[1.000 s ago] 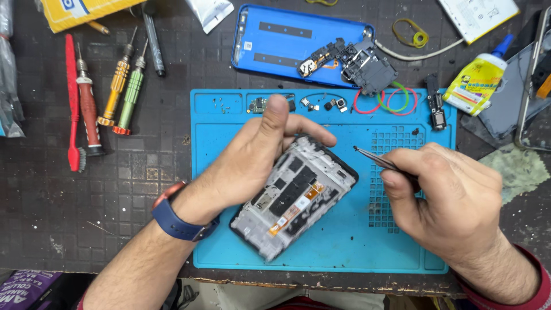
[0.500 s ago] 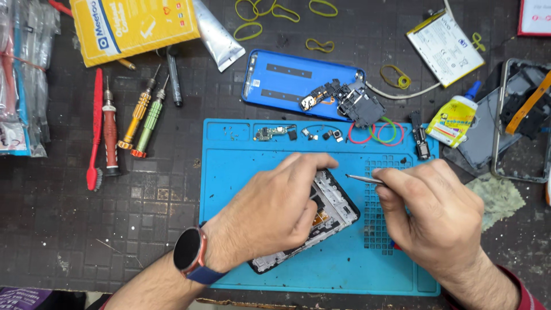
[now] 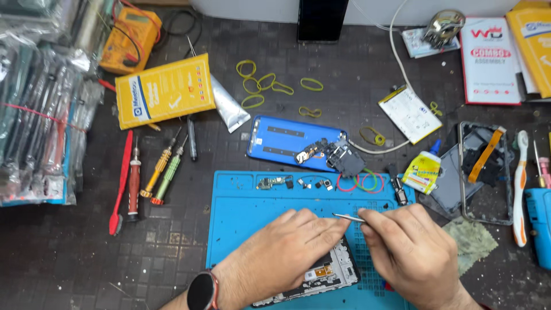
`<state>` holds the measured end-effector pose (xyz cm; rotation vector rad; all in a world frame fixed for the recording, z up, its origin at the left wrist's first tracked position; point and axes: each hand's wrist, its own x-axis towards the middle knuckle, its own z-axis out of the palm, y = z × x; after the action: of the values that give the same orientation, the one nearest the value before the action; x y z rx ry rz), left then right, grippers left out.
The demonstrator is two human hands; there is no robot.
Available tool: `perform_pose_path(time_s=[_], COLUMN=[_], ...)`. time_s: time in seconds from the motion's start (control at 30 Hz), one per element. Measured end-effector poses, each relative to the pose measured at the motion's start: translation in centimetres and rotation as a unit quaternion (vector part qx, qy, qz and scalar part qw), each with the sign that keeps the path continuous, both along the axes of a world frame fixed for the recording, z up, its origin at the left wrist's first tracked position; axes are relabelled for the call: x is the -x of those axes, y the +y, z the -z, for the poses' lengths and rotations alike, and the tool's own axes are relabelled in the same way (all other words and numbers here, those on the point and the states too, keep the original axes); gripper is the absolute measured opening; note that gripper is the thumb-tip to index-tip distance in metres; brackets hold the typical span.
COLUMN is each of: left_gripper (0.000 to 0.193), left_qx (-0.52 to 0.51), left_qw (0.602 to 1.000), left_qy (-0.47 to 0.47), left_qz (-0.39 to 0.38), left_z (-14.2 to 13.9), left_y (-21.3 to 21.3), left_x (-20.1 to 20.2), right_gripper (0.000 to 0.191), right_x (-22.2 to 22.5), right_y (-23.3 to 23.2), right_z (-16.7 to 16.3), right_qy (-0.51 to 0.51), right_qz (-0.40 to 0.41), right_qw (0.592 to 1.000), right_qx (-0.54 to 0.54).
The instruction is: The person works on a disassembled smartphone at a repair bench, holding the phone frame with one hand while using tweezers with the other to manipulate internal components and flex cables. They reposition the phone repeatedly and continue probing and adjusting parts inside the chassis.
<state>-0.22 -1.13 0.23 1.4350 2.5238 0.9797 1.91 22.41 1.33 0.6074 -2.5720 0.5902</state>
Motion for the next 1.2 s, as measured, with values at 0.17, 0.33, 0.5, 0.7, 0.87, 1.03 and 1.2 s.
perform_pose_path(time_s=[0.17, 0.33, 0.5, 0.7, 0.87, 1.03, 1.2], left_gripper=[0.064, 0.066, 0.063, 0.086, 0.082, 0.079, 0.055], left_qx=[0.032, 0.034, 0.002, 0.015, 0.006, -0.030, -0.082], left_qw=[0.999, 0.999, 1.000, 1.000, 1.000, 1.000, 0.996], left_qy=[0.041, 0.029, 0.000, -0.002, -0.011, 0.002, -0.013], left_qz=[-0.016, -0.017, -0.010, 0.008, 0.012, 0.006, -0.045], left_z=[1.3, 1.3, 0.7, 0.2, 0.4, 0.1, -0.8], left_y=[0.2, 0.0, -0.3, -0.4, -0.5, -0.4, -1.0], left_x=[0.4, 0.3, 0.3, 0.2, 0.5, 0.4, 0.7], right_gripper=[0.027, 0.027, 0.026, 0.025, 0.026, 0.028, 0.031], right_x=[0.2, 0.4, 0.5, 0.6, 0.6, 0.7, 0.7], right_y=[-0.1, -0.3, -0.3, -0.1, -0.1, 0.0, 0.0], right_z=[0.5, 0.6, 0.4, 0.2, 0.2, 0.1, 0.0], right_qy=[-0.013, -0.011, -0.007, -0.020, -0.019, -0.018, -0.027], right_qz=[0.001, -0.010, -0.008, -0.001, -0.006, -0.002, -0.010], right_qw=[1.000, 1.000, 1.000, 1.000, 1.000, 1.000, 1.000], right_qx=[0.011, 0.015, 0.016, 0.012, 0.015, 0.015, 0.010])
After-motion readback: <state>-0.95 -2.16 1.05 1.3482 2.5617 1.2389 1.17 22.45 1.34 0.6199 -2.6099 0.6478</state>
